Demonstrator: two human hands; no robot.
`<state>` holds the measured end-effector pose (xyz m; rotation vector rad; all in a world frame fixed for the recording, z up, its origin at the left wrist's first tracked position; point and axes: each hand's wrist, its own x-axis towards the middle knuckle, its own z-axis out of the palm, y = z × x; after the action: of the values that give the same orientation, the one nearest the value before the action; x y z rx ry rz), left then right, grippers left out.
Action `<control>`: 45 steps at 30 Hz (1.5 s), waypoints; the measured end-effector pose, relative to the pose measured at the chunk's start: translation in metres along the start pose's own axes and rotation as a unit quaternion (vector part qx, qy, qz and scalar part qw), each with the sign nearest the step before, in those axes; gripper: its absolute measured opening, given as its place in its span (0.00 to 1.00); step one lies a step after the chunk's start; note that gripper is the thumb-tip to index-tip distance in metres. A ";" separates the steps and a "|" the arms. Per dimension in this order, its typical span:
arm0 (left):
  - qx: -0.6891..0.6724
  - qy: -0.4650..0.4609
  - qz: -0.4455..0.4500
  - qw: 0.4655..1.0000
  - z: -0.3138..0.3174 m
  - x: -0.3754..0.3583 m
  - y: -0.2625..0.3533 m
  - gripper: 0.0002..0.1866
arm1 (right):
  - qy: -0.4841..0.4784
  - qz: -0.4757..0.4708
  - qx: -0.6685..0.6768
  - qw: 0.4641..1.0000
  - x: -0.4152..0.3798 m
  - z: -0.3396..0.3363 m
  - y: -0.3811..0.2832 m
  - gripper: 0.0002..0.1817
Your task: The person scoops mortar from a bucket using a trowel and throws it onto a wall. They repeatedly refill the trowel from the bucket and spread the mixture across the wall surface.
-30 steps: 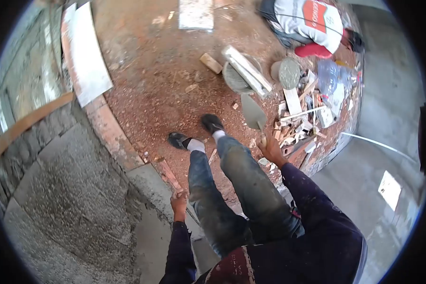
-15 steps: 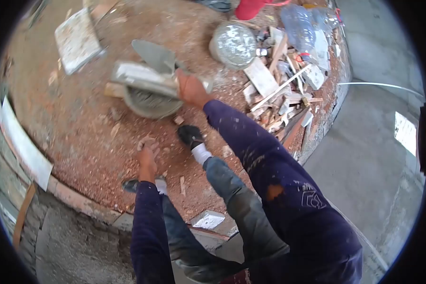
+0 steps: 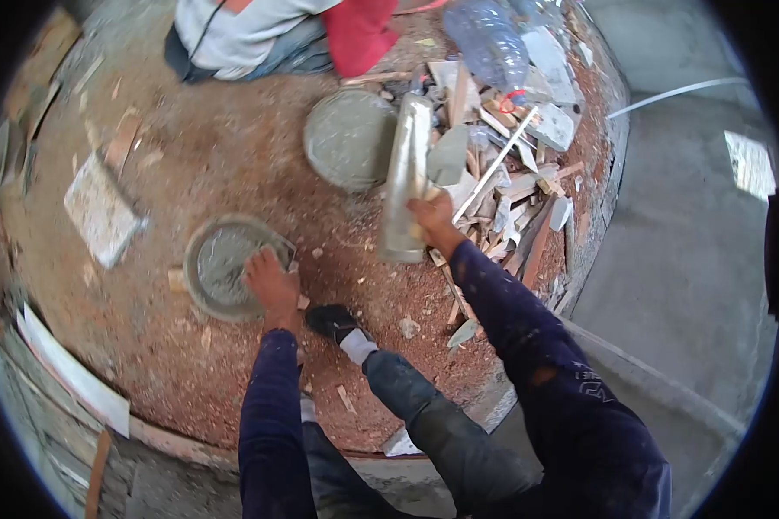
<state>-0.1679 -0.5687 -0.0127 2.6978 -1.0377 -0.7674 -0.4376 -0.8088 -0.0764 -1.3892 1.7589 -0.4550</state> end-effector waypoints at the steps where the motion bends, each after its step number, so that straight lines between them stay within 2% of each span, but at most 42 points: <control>1: 0.004 0.002 0.015 1.000 0.001 0.004 -0.001 0.35 | -0.010 0.009 0.076 0.997 0.020 0.019 0.009 0.19; 4: 0.051 0.029 0.042 0.997 0.007 0.000 -0.005 0.35 | 0.024 0.070 0.089 0.993 0.031 0.067 -0.030 0.20; 6: 0.102 0.112 0.089 0.984 0.003 -0.008 -0.005 0.29 | 0.042 -0.027 -0.059 0.997 0.018 0.073 -0.063 0.21; 7: 0.107 0.108 0.098 0.983 0.014 -0.012 -0.019 0.29 | 0.047 -0.019 -0.054 0.997 0.009 0.065 -0.073 0.21; 8: -0.182 0.083 0.071 0.977 0.033 -0.011 -0.044 0.24 | 0.059 -0.044 -0.047 0.996 0.001 0.060 -0.083 0.24; 9: -0.457 0.050 0.037 0.887 0.026 -0.006 -0.043 0.20 | 0.070 -0.071 -0.040 0.994 -0.005 0.059 -0.085 0.29; 10: -0.454 0.051 0.041 0.889 0.019 -0.008 -0.040 0.20 | 0.072 -0.070 -0.035 0.994 -0.009 0.053 -0.088 0.29; 12: -0.480 0.011 -0.162 0.862 -0.039 -0.023 0.000 0.11 | 0.064 -0.177 0.008 0.982 -0.022 0.038 -0.073 0.26; 13: -0.478 0.017 -0.161 0.863 -0.046 -0.021 -0.005 0.11 | 0.042 -0.163 0.013 0.986 -0.030 0.030 -0.064 0.24; 15: -0.562 0.000 -0.198 0.803 -0.058 -0.022 -0.023 0.08 | 0.064 -0.227 -0.059 0.970 -0.060 -0.001 -0.070 0.23; 17: -0.569 0.004 -0.231 0.789 -0.078 -0.024 -0.050 0.09 | 0.073 -0.281 -0.124 0.949 -0.081 -0.017 -0.034 0.24; 19: -0.574 0.014 -0.273 0.772 -0.081 -0.046 -0.077 0.12 | 0.011 -0.269 -0.068 0.961 -0.111 -0.042 -0.020 0.25; 21: -0.475 0.037 -0.288 0.831 -0.061 -0.070 -0.106 0.15 | -0.042 -0.137 -0.118 0.983 -0.141 -0.062 0.008 0.24; 22: -0.479 0.047 -0.297 0.825 -0.064 -0.082 -0.107 0.15 | -0.065 -0.128 -0.115 0.983 -0.150 -0.073 0.019 0.24; 24: -0.539 0.048 -0.328 0.774 -0.080 -0.115 -0.090 0.19 | -0.110 -0.124 -0.122 0.979 -0.171 -0.096 0.036 0.25; 26: -0.464 -0.049 -0.289 0.836 -0.122 -0.142 -0.071 0.26 | -0.158 -0.130 -0.175 0.963 -0.185 -0.116 0.054 0.25; 27: -0.389 -0.051 -0.308 0.867 -0.106 -0.159 -0.089 0.30 | -0.163 -0.122 -0.219 0.954 -0.188 -0.123 0.066 0.21; 28: -0.348 -0.008 -0.309 0.885 -0.098 -0.181 -0.094 0.32 | -0.182 -0.120 -0.266 0.939 -0.188 -0.123 0.083 0.19; 29: -0.451 0.035 -0.284 0.845 -0.112 -0.202 -0.088 0.25 | -0.236 -0.146 -0.279 0.919 -0.201 -0.124 0.055 0.18; 30: -0.344 0.019 -0.234 0.909 -0.094 -0.218 -0.113 0.20 | -0.287 -0.173 -0.287 0.898 -0.214 -0.119 0.022 0.18; 31: -0.357 0.085 -0.218 0.904 -0.104 -0.236 -0.113 0.22 | -0.320 -0.158 -0.258 0.898 -0.218 -0.113 0.026 0.16; 32: -0.412 0.100 -0.225 0.877 -0.105 -0.250 -0.118 0.17 | -0.339 -0.141 -0.229 0.901 -0.219 -0.107 0.032 0.15; 34: -0.419 0.145 -0.218 0.870 -0.091 -0.269 -0.134 0.17 | -0.453 0.024 -0.328 0.829 -0.233 -0.092 -0.009 0.24; 36: -0.334 0.116 -0.234 0.906 -0.087 -0.293 -0.156 0.17 | -0.461 -0.174 -0.291 0.820 -0.239 -0.078 0.013 0.30; 37: -0.329 0.129 -0.260 0.899 -0.085 -0.312 -0.170 0.17 | -0.485 -0.184 -0.293 0.803 -0.254 -0.061 0.016 0.30; 40: -0.327 0.103 -0.286 0.895 -0.063 -0.360 -0.200 0.20 | -0.486 -0.196 -0.360 0.772 -0.295 -0.041 -0.005 0.12; 41: -0.343 0.129 -0.316 0.875 -0.048 -0.374 -0.208 0.21 | -0.523 -0.193 -0.367 0.745 -0.344 -0.031 -0.042 0.13; 42: -0.359 0.155 -0.344 0.853 -0.037 -0.386 -0.215 0.21 | -0.522 -0.201 -0.378 0.737 -0.365 -0.023 -0.044 0.13; 43: -0.371 0.157 -0.349 0.846 -0.034 -0.397 -0.221 0.21 | -0.530 -0.208 -0.407 0.714 -0.380 -0.019 -0.044 0.17; 44: -0.417 0.129 -0.379 0.816 -0.036 -0.408 -0.230 0.22 | -0.535 -0.214 -0.435 0.692 -0.397 -0.018 -0.044 0.22; 45: -0.463 0.100 -0.405 0.782 -0.031 -0.418 -0.238 0.23 | -0.526 -0.234 -0.437 0.692 -0.421 -0.018 -0.046 0.18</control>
<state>-0.2757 -0.1153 0.1102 2.1047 0.5535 -0.7597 -0.4036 -0.4381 0.1266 -2.1086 0.5536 0.9594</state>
